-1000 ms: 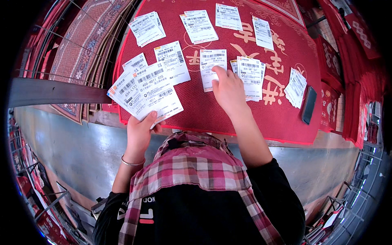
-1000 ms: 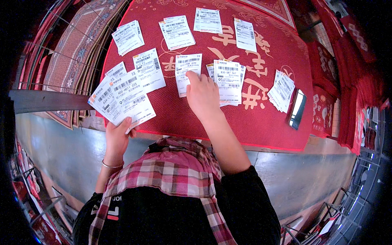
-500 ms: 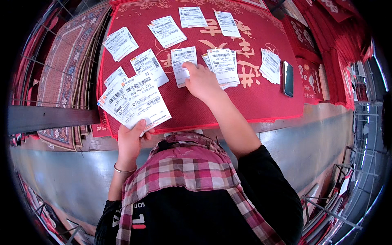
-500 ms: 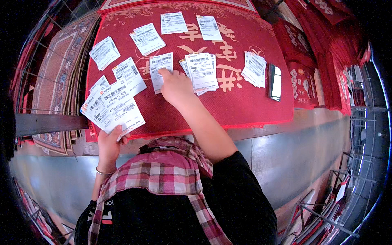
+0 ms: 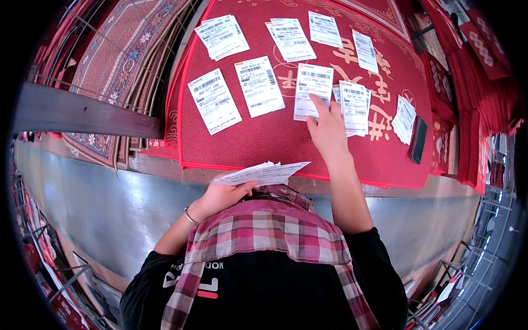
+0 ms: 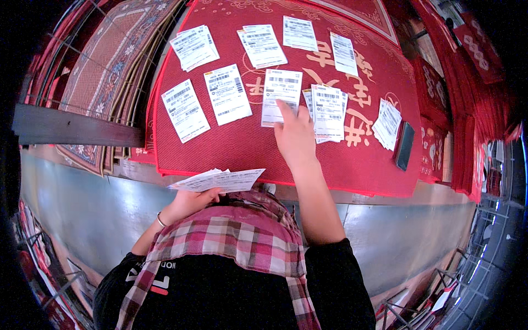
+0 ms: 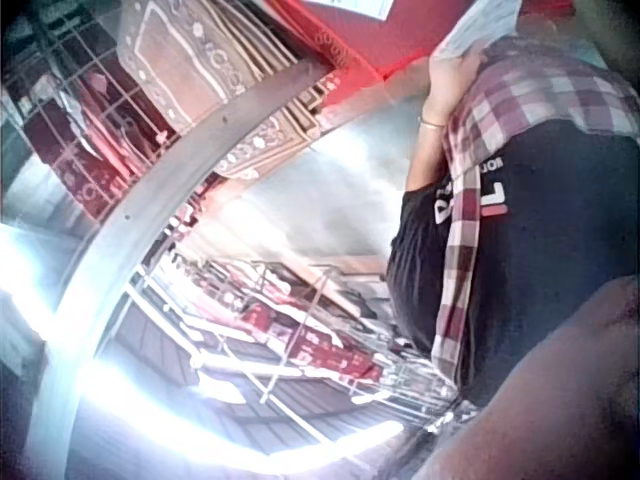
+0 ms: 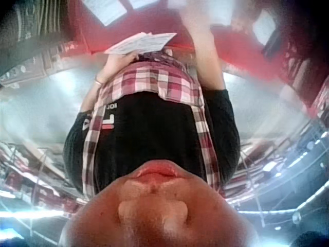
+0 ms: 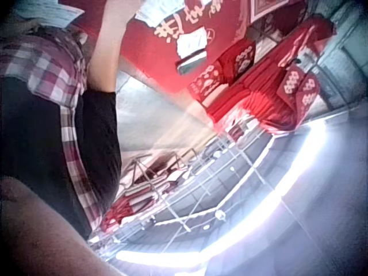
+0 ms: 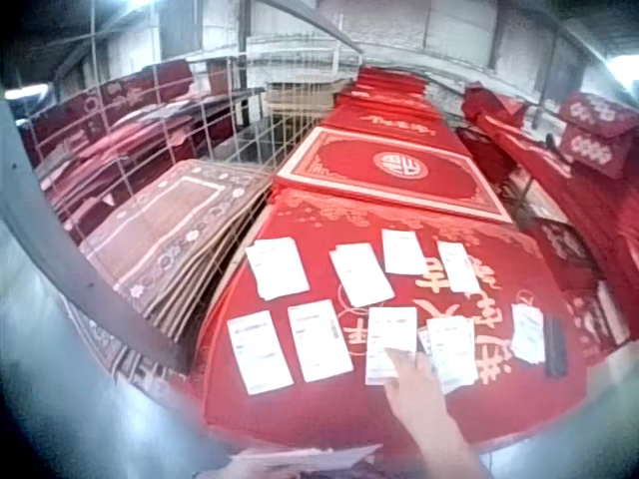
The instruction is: The person holds several shipping labels, places some onto stacks of red mats on a table, and then sorts through the remaining labels by hand.
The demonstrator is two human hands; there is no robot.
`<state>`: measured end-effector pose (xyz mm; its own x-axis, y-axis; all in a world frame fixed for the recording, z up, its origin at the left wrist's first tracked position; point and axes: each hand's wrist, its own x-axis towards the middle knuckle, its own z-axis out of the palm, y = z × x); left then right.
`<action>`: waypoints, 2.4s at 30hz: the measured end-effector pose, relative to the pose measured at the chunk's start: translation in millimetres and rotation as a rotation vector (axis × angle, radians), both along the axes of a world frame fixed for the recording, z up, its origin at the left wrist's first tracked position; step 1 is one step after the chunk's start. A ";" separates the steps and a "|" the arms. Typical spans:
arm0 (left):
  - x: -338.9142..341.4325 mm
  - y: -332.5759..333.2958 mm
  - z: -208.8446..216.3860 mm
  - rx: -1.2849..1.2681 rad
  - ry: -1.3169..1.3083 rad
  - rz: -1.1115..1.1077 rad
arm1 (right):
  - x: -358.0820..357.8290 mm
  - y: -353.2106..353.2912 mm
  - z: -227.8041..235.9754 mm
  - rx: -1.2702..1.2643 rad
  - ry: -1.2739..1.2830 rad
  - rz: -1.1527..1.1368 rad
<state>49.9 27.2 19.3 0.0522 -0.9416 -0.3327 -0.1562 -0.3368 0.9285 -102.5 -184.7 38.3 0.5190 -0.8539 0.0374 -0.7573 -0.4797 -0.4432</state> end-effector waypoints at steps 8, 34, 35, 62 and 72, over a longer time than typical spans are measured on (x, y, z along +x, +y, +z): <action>15.1 1.9 0.4 -0.035 0.014 0.087 | -5.9 0.6 3.7 0.053 -0.242 -0.001; 57.6 -6.9 -2.9 -0.258 -0.086 -0.018 | -75.9 16.9 112.6 0.690 -0.928 0.582; 57.0 -11.1 -3.1 -0.265 -0.065 -0.028 | -74.9 17.5 123.7 0.697 -0.855 0.571; 50.6 -29.8 -10.5 0.036 0.060 -0.003 | -23.2 -42.4 47.9 0.496 -0.521 -0.162; 50.2 -6.8 -4.6 -0.352 -0.231 0.075 | -1.5 -42.9 45.8 0.587 -0.561 -0.019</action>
<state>100.1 20.5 14.7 0.1601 -0.9864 0.0365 -0.3610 -0.0241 0.9322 -104.0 -227.6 84.1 0.5412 -0.8238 -0.1687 -0.3530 -0.0405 -0.9347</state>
